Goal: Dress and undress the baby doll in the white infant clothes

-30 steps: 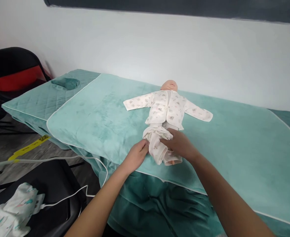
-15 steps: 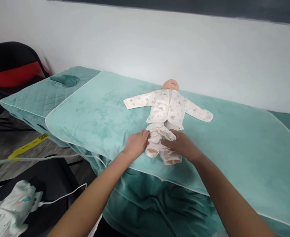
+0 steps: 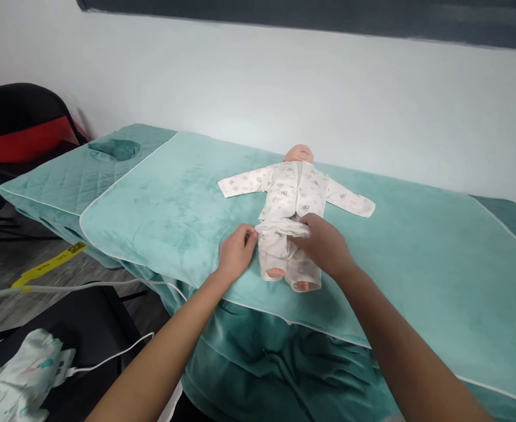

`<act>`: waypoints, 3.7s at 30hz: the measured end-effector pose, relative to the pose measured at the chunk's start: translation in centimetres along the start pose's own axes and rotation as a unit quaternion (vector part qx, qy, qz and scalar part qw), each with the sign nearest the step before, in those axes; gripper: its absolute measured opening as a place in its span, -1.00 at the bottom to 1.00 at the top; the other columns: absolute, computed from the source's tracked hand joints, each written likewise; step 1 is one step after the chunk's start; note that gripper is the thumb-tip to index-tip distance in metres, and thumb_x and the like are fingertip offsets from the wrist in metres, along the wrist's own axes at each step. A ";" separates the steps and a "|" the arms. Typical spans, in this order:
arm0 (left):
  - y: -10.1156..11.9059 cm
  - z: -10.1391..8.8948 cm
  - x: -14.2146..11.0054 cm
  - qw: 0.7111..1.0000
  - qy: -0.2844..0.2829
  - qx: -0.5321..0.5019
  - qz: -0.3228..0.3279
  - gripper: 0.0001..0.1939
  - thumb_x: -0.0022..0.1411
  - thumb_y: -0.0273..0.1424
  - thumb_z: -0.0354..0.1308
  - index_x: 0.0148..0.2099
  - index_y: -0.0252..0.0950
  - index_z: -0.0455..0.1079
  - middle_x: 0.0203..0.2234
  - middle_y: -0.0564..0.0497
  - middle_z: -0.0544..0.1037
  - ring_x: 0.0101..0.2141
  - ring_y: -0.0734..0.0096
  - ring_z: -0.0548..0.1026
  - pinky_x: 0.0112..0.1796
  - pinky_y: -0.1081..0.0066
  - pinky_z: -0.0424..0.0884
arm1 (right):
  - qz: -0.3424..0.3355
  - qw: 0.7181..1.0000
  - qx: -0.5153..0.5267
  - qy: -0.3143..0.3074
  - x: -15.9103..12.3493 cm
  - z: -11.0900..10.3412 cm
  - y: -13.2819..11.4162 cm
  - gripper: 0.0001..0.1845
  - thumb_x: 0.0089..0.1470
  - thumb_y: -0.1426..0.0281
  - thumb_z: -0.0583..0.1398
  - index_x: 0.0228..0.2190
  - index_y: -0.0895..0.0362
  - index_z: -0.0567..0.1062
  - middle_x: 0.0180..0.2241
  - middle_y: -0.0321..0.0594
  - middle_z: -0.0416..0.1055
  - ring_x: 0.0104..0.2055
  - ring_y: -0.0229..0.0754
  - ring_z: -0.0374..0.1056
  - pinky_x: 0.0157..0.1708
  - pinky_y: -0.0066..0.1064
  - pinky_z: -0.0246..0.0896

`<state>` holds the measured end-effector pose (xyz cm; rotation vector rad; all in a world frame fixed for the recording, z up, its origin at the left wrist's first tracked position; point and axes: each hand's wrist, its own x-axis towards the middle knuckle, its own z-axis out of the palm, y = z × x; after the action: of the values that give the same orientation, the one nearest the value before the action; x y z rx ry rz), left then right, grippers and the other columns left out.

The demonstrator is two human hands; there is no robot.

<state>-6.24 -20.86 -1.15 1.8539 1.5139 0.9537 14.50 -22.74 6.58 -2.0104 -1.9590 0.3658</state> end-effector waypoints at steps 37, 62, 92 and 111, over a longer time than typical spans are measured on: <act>1.4 -0.3 5.6 0.967 -0.132 -0.217 -0.001 -0.82 0.17 -0.33 0.12 -0.24 -0.30 0.46 -0.42 0.05 0.48 -0.40 0.46 0.37 -0.34 0.46 0.29 | 0.035 0.941 0.326 0.089 -0.6 1.5 7.3 -0.73 0.00 0.19 0.23 -0.29 0.10 0.50 -0.28 -0.23 0.48 -0.26 -0.20 0.37 -0.24 -0.34 0.28; 2.5 -4.0 3.2 0.950 -0.262 -0.145 0.083 -0.78 0.22 -0.20 0.16 -0.30 -0.26 0.42 -0.39 0.04 0.47 -0.33 0.41 0.39 -0.28 0.44 0.31 | -0.226 0.974 0.015 -0.030 -2.4 -0.6 6.8 -0.80 0.23 0.29 0.10 -0.40 0.07 0.42 -0.37 -0.19 0.43 -0.26 -0.11 0.30 -0.29 -0.32 0.18; 2.6 2.4 9.1 0.982 -0.032 -0.158 0.095 -0.60 0.18 -0.54 0.07 0.07 -0.26 0.40 0.08 -0.14 0.47 0.07 0.25 0.42 0.07 0.25 0.36 | -0.088 0.977 -0.036 0.190 3.3 1.9 5.9 -0.51 0.14 0.44 -0.02 0.09 0.20 0.36 0.12 0.06 0.36 0.11 0.05 0.30 -0.04 -0.18 0.27; 1.2 5.6 16.1 0.971 0.033 -0.231 0.051 -0.84 0.21 -0.38 0.15 -0.15 -0.24 0.44 -0.20 -0.02 0.54 -0.20 0.36 0.47 -0.13 0.40 0.36 | -0.029 0.918 0.303 0.254 12.5 2.5 7.9 -0.70 0.07 0.10 0.21 -0.36 0.08 0.47 -0.33 -0.23 0.47 -0.26 -0.15 0.35 -0.21 -0.33 0.24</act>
<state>0.73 -5.24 -0.67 1.5813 1.1156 1.3012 21.16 -10.24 1.60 -1.4554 -1.3596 0.3390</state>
